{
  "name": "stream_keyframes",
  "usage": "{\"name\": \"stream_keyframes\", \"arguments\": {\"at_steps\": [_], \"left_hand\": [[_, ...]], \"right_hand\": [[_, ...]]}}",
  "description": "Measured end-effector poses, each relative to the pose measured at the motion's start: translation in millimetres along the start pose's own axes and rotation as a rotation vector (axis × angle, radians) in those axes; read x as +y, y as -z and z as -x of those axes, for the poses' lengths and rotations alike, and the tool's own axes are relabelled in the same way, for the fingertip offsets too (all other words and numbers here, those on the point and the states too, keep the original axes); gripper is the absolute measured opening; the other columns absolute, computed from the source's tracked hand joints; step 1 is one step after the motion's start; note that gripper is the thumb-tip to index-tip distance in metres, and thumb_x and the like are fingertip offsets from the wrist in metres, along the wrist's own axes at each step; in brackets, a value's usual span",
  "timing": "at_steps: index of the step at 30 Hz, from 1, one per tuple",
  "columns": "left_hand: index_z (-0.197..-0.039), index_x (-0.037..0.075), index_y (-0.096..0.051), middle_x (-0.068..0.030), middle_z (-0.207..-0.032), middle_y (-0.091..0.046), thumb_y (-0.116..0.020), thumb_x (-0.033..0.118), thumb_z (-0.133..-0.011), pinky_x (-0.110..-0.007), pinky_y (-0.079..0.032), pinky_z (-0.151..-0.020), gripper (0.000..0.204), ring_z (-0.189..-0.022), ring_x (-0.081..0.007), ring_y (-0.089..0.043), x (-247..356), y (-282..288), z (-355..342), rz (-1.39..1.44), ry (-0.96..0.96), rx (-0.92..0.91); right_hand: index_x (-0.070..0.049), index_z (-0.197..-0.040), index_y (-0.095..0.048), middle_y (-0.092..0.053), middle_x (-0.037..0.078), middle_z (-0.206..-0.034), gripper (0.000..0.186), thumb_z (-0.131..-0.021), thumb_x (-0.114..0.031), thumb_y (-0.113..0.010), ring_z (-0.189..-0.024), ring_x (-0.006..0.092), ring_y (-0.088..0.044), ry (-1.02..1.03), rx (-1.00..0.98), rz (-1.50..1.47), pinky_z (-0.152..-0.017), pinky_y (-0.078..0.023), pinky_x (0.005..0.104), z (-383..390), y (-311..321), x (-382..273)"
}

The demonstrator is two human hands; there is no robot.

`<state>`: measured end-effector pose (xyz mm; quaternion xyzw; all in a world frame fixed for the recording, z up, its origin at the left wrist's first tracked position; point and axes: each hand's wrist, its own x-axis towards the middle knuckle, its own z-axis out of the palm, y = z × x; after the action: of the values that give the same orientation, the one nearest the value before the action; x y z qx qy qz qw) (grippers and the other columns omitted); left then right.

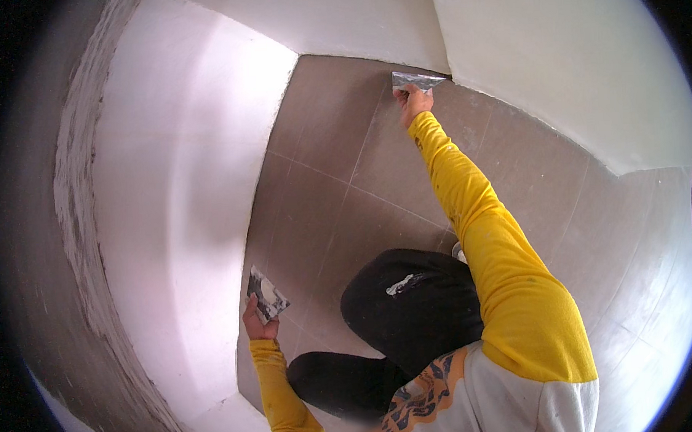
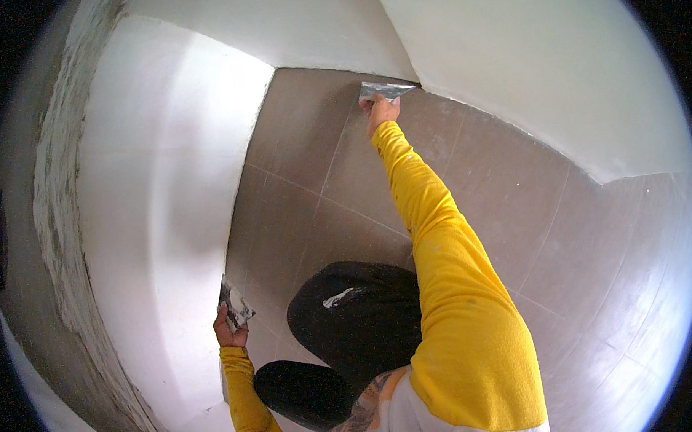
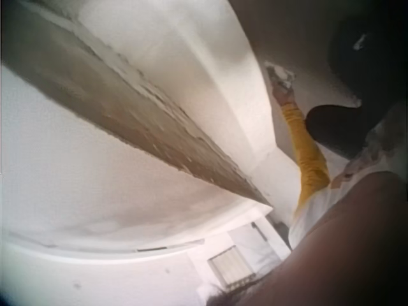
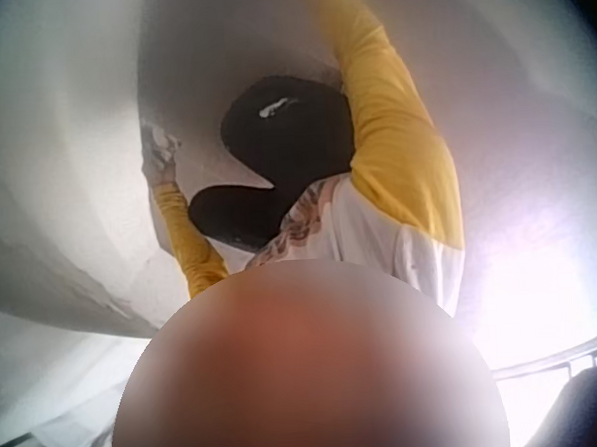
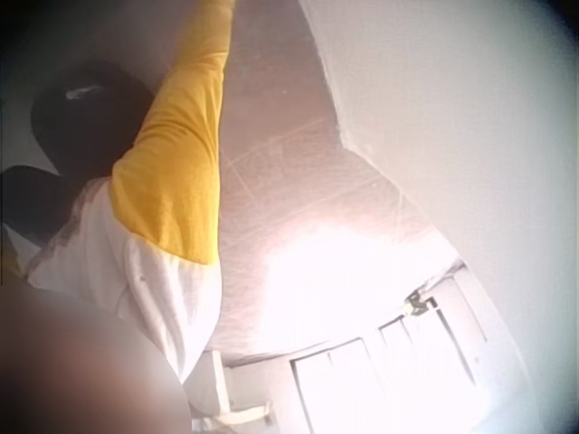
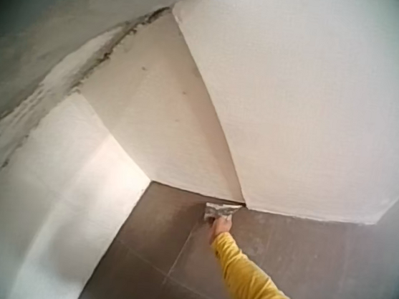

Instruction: The person kneels and uses a putty knife to apply a white compound along the base of a wall where it meets the tiled floor. They repeatedly transfer compound between two knives and smooth the material into the corner.

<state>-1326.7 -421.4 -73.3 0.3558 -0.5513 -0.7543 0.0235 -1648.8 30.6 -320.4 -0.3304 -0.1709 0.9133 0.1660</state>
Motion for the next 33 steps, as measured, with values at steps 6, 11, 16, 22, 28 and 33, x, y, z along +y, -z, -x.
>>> {"name": "stream_keyframes", "arguments": {"at_steps": [6,11,16,22,28,33], "left_hand": [[-0.108,0.007,-0.064,-0.0077,-0.104,-0.071,-0.063,0.01,-0.09,-0.033,-0.06,-0.074,0.019,-0.088,-0.0198,-0.071,1.4,-1.5,0.2,0.016,0.012,-0.048],[-0.111,0.006,-0.063,-0.0091,-0.107,-0.07,-0.063,0.01,-0.09,-0.035,-0.059,-0.081,0.021,-0.093,-0.0212,-0.069,1.3,-5.4,1.5,0.007,-0.003,-0.052],[-0.112,0.005,-0.063,-0.0097,-0.109,-0.069,-0.063,0.01,-0.09,-0.036,-0.058,-0.083,0.023,-0.095,-0.0219,-0.069,1.7,-1.9,-1.6,0.003,-0.011,-0.026],[-0.113,0.004,-0.062,-0.0096,-0.109,-0.069,-0.063,0.011,-0.091,-0.037,-0.058,-0.083,0.023,-0.094,-0.0221,-0.069,2.7,0.6,-5.9,0.019,0.003,-0.069],[-0.112,0.004,-0.062,-0.0095,-0.108,-0.07,-0.063,0.011,-0.09,-0.037,-0.058,-0.083,0.022,-0.095,-0.0222,-0.069,4.6,-3.7,-1.1,0.013,-0.015,-0.048],[-0.113,0.004,-0.061,-0.0102,-0.109,-0.069,-0.062,0.012,-0.091,-0.035,-0.058,-0.082,0.024,-0.095,-0.0226,-0.069,2.8,0.3,1.0,0.002,-0.036,-0.053]], "right_hand": [[-0.006,-0.141,-0.023,-0.055,0.015,-0.104,0.065,-0.085,0.006,-0.055,-0.078,0.0254,-0.062,0.043,0.061,-0.16,-0.066,-0.06,0.0353,-22.3,-3.7,2.8],[-0.006,-0.15,0.007,-0.055,0.016,-0.104,0.093,-0.086,0.003,-0.06,-0.078,0.0255,-0.062,0.02,0.057,-0.179,-0.068,-0.061,0.036,-34.3,-1.8,-5.7],[-0.004,-0.152,0.0,-0.059,0.018,-0.112,0.094,-0.086,-0.001,-0.067,-0.076,0.0246,-0.064,-0.021,0.08,-0.183,-0.067,-0.061,0.0342,-36.0,-9.3,-9.4],[-0.002,-0.152,0.0,-0.06,0.018,-0.11,0.092,-0.088,-0.005,-0.067,-0.072,0.0237,-0.063,-0.01,0.074,-0.173,-0.066,-0.06,0.0333,-39.6,-14.2,-15.7],[0.009,-0.143,-0.011,-0.06,0.02,-0.103,0.081,-0.087,-0.005,-0.068,-0.07,0.0258,-0.065,-0.026,-0.008,-0.045,-0.063,-0.06,0.0346,-57.6,-19.0,-27.3],[0.011,-0.127,-0.035,-0.062,0.019,-0.103,0.05,-0.088,-0.003,-0.063,-0.069,0.0264,-0.065,0.061,0.138,-0.052,-0.065,-0.059,0.0353,-61.4,-23.8,-21.5]]}}
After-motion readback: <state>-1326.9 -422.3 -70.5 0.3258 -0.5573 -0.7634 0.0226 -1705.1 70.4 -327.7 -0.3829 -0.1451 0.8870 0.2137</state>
